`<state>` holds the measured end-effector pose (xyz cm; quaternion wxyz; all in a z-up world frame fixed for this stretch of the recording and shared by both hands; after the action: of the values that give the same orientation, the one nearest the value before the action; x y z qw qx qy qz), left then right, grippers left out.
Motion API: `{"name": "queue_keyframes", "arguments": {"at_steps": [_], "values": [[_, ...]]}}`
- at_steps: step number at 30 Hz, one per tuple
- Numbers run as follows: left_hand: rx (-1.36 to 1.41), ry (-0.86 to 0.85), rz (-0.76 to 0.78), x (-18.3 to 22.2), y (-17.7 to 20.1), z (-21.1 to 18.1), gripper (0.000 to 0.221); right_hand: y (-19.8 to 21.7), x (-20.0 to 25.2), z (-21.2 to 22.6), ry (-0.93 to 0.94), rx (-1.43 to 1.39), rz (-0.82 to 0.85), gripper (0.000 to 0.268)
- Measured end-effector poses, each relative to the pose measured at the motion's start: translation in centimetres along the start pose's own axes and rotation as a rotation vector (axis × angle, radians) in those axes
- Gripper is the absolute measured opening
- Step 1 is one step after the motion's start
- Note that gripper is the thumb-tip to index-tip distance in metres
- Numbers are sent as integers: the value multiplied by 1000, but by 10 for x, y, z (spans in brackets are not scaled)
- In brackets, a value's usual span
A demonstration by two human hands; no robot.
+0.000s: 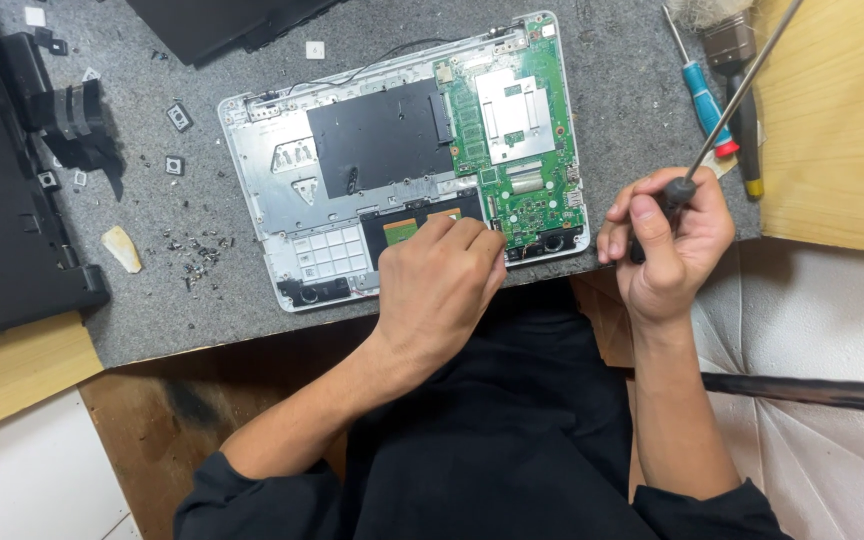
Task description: The person is assembling internal components of a laptop, specifically installing the battery and connecting internal cables using a screwdriver.
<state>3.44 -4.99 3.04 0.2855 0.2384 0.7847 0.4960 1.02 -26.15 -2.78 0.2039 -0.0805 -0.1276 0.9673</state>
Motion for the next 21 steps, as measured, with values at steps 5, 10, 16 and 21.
{"name": "queue_keyframes", "arguments": {"at_steps": [5,10,16,21], "values": [[-137,-89,-35,8,-17,-7,4,-1,0,2,12,12,11,13],[-250,-160,-100,12,-19,-16,8,-3,0,4,32,27,31,13],[-293,-205,-178,13,-5,-25,5,-3,0,5,36,26,42,12],[-283,-305,-189,15,11,-25,10,-5,9,21,22,335,42,17]]}}
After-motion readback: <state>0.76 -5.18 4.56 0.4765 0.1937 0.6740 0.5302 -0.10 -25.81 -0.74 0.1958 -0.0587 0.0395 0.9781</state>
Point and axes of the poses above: each hand's wrist, its own x-axis away from the middle knuckle, its own y-axis out of the back of the hand, z = x × y, the point moved 7 cm from there along -x, towards the middle knuckle, and after that the axes turned 6 degrees about -y, right-handed, at the moved point
